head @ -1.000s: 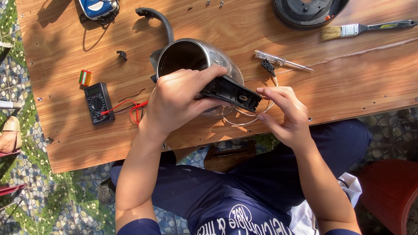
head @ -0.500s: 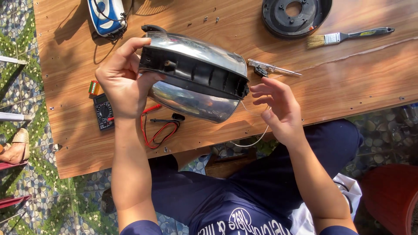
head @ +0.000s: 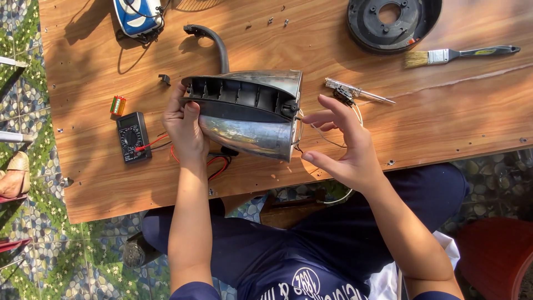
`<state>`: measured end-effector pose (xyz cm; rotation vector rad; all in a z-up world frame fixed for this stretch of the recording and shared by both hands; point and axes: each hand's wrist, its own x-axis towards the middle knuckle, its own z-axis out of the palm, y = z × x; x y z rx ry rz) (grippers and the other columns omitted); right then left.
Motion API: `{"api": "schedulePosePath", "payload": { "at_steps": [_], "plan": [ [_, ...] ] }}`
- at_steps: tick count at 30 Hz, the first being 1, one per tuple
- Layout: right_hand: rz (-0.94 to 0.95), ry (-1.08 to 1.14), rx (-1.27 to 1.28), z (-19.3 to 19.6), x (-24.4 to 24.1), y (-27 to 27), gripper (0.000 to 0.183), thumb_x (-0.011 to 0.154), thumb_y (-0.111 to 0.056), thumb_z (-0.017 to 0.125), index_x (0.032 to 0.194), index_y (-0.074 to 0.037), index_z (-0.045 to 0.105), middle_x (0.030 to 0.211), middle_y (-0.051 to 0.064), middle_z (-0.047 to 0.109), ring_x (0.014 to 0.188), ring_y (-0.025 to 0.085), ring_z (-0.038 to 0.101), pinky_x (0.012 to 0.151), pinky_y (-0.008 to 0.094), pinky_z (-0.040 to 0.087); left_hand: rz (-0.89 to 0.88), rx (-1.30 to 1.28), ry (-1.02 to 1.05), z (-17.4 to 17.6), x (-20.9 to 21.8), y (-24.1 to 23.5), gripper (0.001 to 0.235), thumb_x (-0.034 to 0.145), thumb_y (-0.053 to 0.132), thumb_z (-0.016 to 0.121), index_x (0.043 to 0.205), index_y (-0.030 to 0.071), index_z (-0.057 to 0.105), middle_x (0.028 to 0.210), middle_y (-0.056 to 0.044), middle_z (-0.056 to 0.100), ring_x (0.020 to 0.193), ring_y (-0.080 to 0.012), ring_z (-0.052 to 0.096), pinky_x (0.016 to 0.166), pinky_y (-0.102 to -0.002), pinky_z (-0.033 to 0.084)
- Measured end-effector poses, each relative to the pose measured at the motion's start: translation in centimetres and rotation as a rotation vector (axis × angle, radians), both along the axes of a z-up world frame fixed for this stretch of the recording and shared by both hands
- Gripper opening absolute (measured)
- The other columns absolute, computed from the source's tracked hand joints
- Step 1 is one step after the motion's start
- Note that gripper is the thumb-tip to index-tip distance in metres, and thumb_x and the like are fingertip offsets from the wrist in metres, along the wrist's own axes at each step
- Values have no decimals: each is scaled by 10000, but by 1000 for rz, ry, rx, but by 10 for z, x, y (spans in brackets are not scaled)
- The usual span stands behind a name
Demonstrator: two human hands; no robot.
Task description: The person works on a disassembled electric kettle, connecting wires to the heating element and securing the base. They use a screwdriver to tighten screws and a brush to clean the interior, then reassemble the kettle's components.
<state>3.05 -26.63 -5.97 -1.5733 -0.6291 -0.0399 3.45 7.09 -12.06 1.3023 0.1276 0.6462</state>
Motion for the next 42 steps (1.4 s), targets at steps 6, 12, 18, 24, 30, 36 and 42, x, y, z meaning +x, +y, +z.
{"api": "schedulePosePath", "payload": {
  "at_steps": [6,12,18,24,30,36,42],
  "plan": [
    [20,-83,-357,31,13,16,1156,732,-470,917,1600,-69,266,1216,93,704,1098,183,650,1112,387,397,-48,-185,23,0,-23,-10,733,738,441,957,1260,13,670,1081,-42,714,1015,-172,691,916,-318,587],
    [13,-132,-424,37,17,30,915,782,-429,917,1493,-76,462,1065,51,620,893,176,546,926,327,430,-15,-67,87,1,-35,-7,627,793,380,909,1252,56,632,862,22,626,804,-81,571,741,-220,447],
    [-94,-175,-444,34,17,33,828,732,-515,922,1409,-152,613,1341,129,389,1233,315,446,1040,437,429,193,655,130,64,-36,-13,560,850,446,738,1284,111,625,1185,-49,469,1091,-174,495,879,-284,463],
    [-12,-236,-376,33,24,35,812,772,-534,848,1390,-77,586,1592,247,404,1476,401,466,1233,531,401,147,1343,-132,154,-32,-53,813,886,742,540,1355,79,583,1377,-190,559,1315,-381,560,1135,-558,494],
    [17,-262,-419,27,28,31,939,769,-618,804,1478,-80,504,1603,217,422,1492,391,442,1251,528,340,-304,1761,-221,181,6,-80,607,1005,619,643,1233,57,672,1079,-61,651,964,-243,651,829,-384,504],
    [-4,-228,-456,26,29,29,1158,718,-687,815,1571,-43,370,1626,160,422,1498,365,420,1273,503,312,-447,1700,-208,182,15,-74,480,985,473,803,1196,62,672,980,-35,667,865,-223,634,753,-357,480],
    [-21,-233,-436,25,31,28,1138,716,-689,853,1540,-37,417,1617,132,452,1503,370,428,1267,510,307,-539,1551,-150,195,17,-67,450,996,393,703,1197,-10,686,1043,-118,705,931,-294,679,802,-406,487]
  ]
}}
